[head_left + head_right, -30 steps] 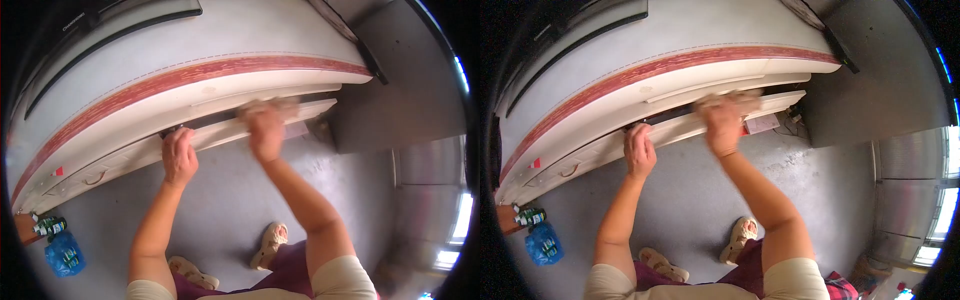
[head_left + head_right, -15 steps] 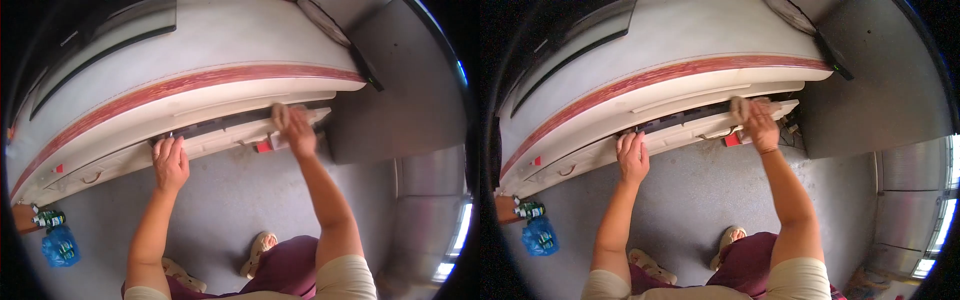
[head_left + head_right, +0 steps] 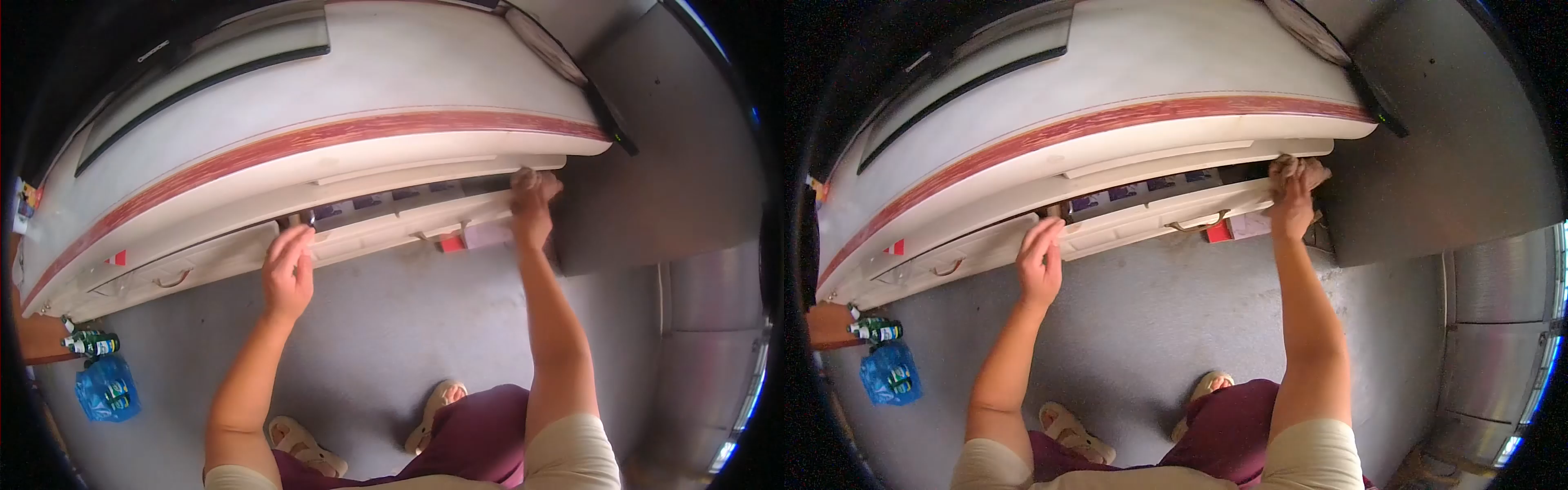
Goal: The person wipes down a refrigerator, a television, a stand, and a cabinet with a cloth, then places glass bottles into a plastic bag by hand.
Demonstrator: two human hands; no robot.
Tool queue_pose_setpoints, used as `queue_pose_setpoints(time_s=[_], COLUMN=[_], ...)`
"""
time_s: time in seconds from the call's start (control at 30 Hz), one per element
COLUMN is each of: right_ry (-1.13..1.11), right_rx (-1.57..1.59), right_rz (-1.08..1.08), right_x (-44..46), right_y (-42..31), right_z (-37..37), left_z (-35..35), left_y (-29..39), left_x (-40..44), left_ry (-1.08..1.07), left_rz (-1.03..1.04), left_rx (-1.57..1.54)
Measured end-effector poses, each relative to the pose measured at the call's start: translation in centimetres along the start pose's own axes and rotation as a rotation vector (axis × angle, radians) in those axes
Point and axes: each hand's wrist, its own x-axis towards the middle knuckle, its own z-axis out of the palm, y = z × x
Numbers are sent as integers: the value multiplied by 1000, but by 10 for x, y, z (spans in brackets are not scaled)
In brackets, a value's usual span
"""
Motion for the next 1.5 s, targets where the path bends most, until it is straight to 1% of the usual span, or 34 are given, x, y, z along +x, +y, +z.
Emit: queue_pose_setpoints(time_s=[0.03, 0.07, 0.1, 0.17, 0.27, 0.3, 0.37, 0.47, 0.57, 0.6, 0.7, 0.73, 0.8, 0.87, 0.93, 0.97, 1.03, 1.07, 1.13, 1.17, 1.2, 1.23, 1.33, 1.37, 1.43, 1.5], right_ry=[-11, -75, -140, -306, -437, -338, -347, -179, -576, -688, -863, -918, -870, -397, -208, -98, -65, -55, -38, -25, -146, -266, -361, -222, -355, -410], right_rx=[-23, -27, -32, 85, 190, 262, 380, 611, 725, 811, 963, 949, 953, 857, 694, 616, 344, 286, 168, 279, 188, 95, -13, 75, 57, 114], right_rz=[13, -54, -123, -257, -532, -668, -769, -824, -987, -864, -622, -474, -185, -310, -328, -358, -497, -545, -637, -693, -686, -676, -822, -779, -646, -588], right_x=[-12, -24, -37, -63, -85, -93, -109, -125, -162, -157, -172, -161, -138, -120, -93, -81, -68, -74, -92, -101, -104, -104, -95, -92, -75, -82], right_y=[-13, -35, -63, -119, -204, -228, -274, -321, -325, -322, -303, -303, -298, -287, -280, -281, -278, -281, -304, -304, -317, -324, -297, -277, -256, -262], right_z=[4, 0, -5, -10, -9, -3, 8, 1, 16, -14, 0, -15, -53, -53, -58, -58, -44, -38, -28, 8, 4, -3, -11, -8, -21, -4], left_z=[-4, -5, -1, -7, -16, -18, -24, -34, -45, -49, -56, -60, -61, -61, -58, -51, -46, -47, -43, -39, -37, -33, -33, -40, -56, -59], left_y=[-2, -6, -10, -17, -8, -8, -4, -3, 1, 2, -10, -10, -16, -18, -14, -16, -9, -5, -7, -6, -5, -8, -15, -17, -14, -24], left_x=[-1, -5, -6, -7, 0, 2, 3, 5, 1, 0, -10, -11, -14, -15, -15, -15, -14, -14, -18, -19, -18, -18, -18, -15, -10, -17], left_ry=[67, 127, 224, 272, 350, 380, 389, 405, 353, 348, 236, 225, 197, 162, 112, 124, 69, 15, 34, 43, 62, 111, 76, 99, 104, 121], left_rz=[-25, -86, -137, -104, -123, -119, -131, -112, -190, -169, -283, -295, -398, -467, -506, -434, -354, -349, -311, -292, -310, -284, -410, -344, -299, -390], left_rx=[-48, -119, -266, -134, -135, -139, -128, -94, -171, -118, -214, -211, -330, -416, -460, -450, -365, -261, -209, -186, -157, -152, -215, -184, -130, -158])
